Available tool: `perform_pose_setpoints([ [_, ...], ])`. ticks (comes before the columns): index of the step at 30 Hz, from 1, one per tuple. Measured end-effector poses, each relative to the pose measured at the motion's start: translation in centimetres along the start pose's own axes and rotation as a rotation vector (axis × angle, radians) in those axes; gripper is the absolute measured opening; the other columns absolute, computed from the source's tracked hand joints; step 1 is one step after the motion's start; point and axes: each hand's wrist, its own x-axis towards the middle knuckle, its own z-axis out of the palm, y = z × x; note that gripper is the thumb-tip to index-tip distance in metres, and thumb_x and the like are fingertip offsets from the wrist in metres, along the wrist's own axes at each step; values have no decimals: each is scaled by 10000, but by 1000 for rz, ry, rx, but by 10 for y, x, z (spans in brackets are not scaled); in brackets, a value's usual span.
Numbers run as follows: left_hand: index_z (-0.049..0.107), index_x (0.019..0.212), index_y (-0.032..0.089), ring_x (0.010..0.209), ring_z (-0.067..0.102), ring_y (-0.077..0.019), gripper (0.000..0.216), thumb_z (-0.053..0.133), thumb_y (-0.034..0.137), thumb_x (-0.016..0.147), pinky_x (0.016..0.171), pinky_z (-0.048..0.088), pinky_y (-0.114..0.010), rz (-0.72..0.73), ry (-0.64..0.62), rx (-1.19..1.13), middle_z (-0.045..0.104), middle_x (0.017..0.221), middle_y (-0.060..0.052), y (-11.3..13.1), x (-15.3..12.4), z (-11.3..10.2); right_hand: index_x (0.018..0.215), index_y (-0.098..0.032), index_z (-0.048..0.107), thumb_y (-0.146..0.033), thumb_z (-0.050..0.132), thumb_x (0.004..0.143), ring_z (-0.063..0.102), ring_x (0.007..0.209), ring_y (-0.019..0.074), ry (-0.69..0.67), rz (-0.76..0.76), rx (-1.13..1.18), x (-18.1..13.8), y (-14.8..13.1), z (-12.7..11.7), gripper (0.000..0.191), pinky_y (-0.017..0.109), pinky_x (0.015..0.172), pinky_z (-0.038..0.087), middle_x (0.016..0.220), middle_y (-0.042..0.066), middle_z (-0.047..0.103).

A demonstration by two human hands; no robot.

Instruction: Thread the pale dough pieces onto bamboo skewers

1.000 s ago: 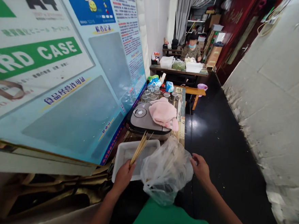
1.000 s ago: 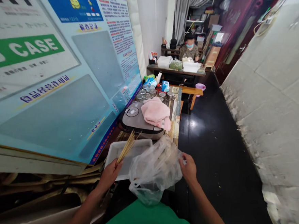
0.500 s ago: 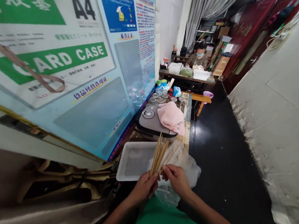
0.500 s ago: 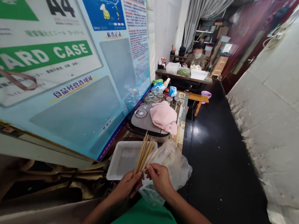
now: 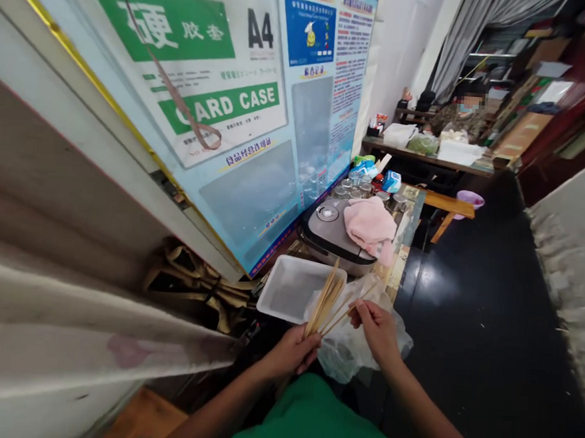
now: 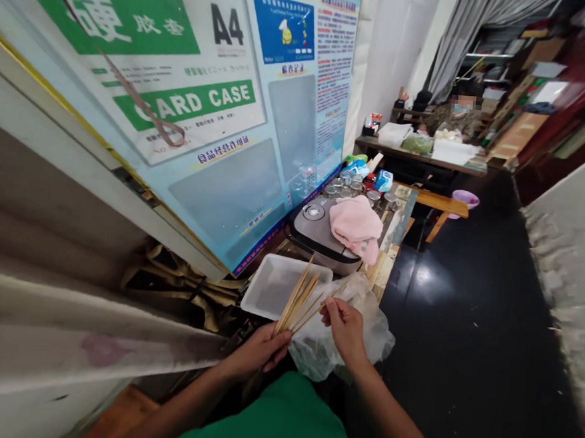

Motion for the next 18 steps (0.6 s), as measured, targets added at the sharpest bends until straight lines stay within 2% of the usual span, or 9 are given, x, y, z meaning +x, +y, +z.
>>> perform_pose_setpoints([
  [4,421,836,177,313,305,-40,508,494,678,797,331,181,-183,27,-71,96,445,468,89,5,-13,17,632,-159,623,-609,486,864,522,527,143,111,-79,-163,-19,7,-16,524,257,518,408,575,33,592],
  [7,403,830,184,310,308,-47,522,477,699,788,326,193,-186,25,-19,129,447,463,89,1,-21,26,706,-148,671,-558,506,873,543,573,149,292,-110,-155,-30,9,-37,472,264,568,421,605,31,605],
  [9,386,811,192,307,297,-47,519,474,703,780,323,192,-186,36,53,136,432,456,94,0,-27,30,785,-146,685,-511,527,880,579,634,150,440,-123,11,-34,8,-60,409,277,650,461,680,33,629],
  [11,366,786,200,309,289,-42,509,460,700,786,323,190,-185,62,121,160,412,466,98,4,-33,36,836,-151,666,-459,567,874,605,697,149,564,-186,276,-40,5,-85,325,296,712,483,765,34,636],
  [13,359,787,204,314,294,-45,482,424,680,819,328,198,-188,104,145,229,399,484,100,13,-36,48,855,-165,627,-406,602,860,565,634,111,629,-267,489,-53,3,-108,243,262,635,464,775,9,603],
  [15,369,804,205,334,314,-56,425,380,624,870,352,237,-198,162,122,334,395,502,94,21,-34,68,841,-175,611,-357,611,853,482,561,77,629,-297,443,-75,5,-120,183,217,544,399,717,-19,551],
  [18,411,829,198,477,461,-103,313,367,493,924,479,352,-232,266,107,509,484,589,38,18,-23,111,874,-179,656,-333,655,800,473,554,85,458,-259,57,-118,19,-113,171,213,504,397,743,-1,575],
])
